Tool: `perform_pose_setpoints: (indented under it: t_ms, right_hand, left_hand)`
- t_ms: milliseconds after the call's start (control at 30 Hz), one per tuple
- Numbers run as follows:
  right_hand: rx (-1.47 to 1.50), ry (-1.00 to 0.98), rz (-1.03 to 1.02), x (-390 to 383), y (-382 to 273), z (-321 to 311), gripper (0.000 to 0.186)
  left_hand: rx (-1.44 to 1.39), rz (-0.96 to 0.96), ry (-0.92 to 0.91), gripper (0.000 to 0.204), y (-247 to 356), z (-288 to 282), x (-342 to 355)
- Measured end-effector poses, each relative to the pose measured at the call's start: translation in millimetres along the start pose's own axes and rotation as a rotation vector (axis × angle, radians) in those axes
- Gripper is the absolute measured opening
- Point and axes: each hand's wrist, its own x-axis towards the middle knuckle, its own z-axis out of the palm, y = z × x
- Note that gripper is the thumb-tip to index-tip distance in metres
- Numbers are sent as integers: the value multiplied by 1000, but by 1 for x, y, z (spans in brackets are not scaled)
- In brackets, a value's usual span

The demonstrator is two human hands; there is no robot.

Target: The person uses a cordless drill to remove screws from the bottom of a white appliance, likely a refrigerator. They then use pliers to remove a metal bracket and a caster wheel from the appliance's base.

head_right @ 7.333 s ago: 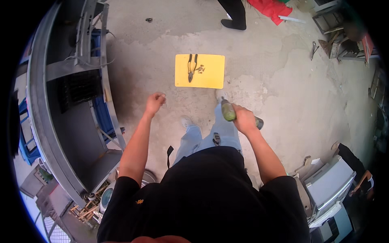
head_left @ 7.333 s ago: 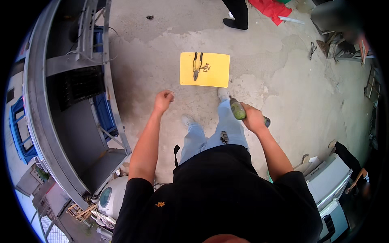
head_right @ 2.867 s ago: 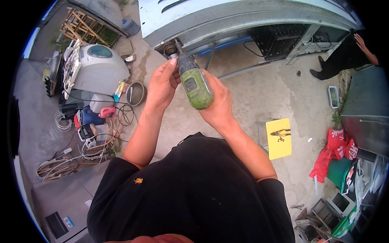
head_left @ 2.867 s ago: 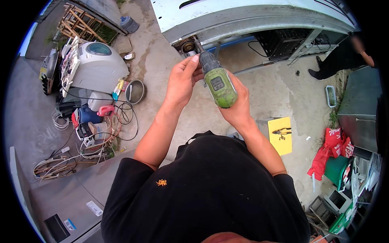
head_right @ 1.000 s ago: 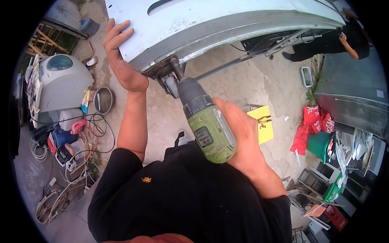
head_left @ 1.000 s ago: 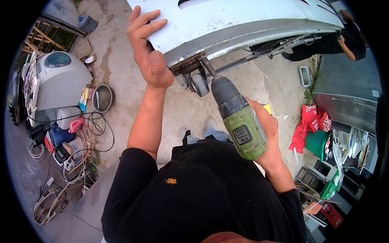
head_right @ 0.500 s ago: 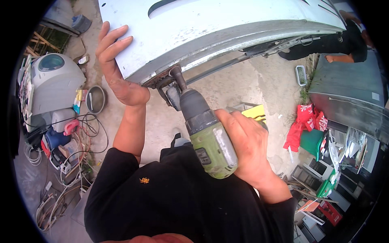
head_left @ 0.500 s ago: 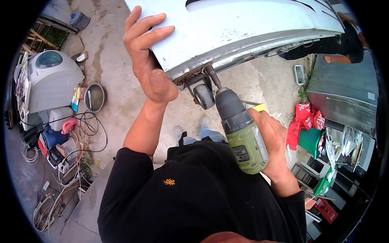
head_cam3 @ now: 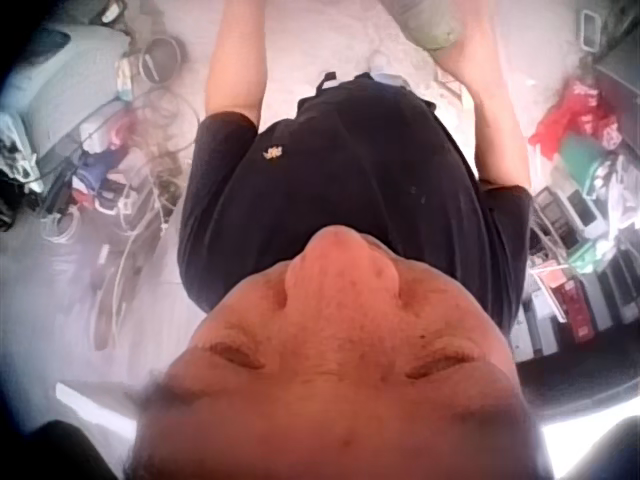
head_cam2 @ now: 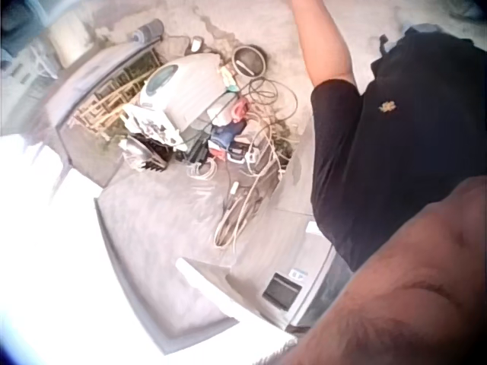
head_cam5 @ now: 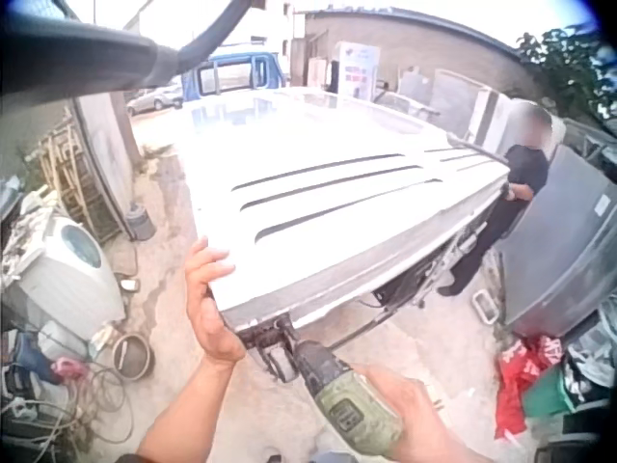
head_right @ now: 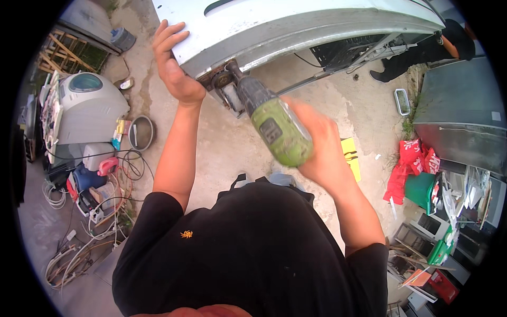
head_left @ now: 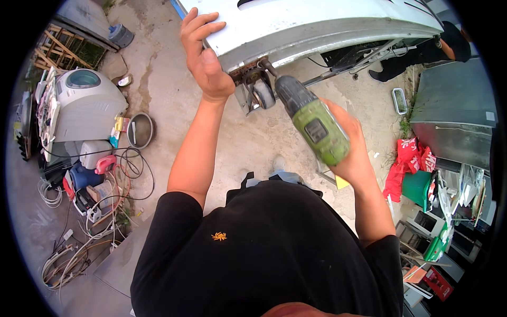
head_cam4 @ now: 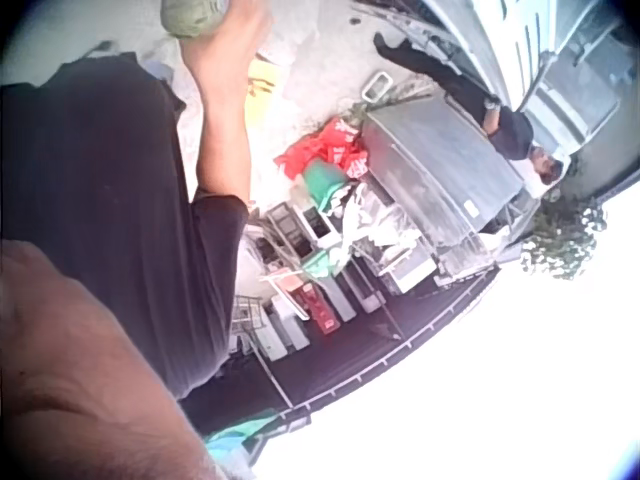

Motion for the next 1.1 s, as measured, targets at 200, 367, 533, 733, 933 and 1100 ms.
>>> perform_pose_setpoints:
  t_ms: [200, 367, 533, 733, 933, 1100]
  right_hand:
    - [-40, 143, -143, -44, -17, -21, 60]
    - [-49, 303, 196, -155, 27, -21, 54]
    - [-27, 398, 683, -281, 95, 37, 55]
    - [-50, 343, 1216, -437, 137, 67, 49]
    - [34, 570, 1464, -510, 187, 66, 39]
    - [273, 760, 1396, -555, 256, 72, 37]
  left_hand:
    - [68, -73, -64, 47, 16, -24, 9]
    - [117, -465, -15, 35, 83, -45, -56]
    - [-271, -1027, -315, 22, 125, -41, -140]
    - [-309, -1257, -1051, 19, 160, -14, -248]
    - [-210, -1312, -1502, 19, 210, 32, -317]
    - [-122, -1369, -1746, 20, 243, 117, -410]
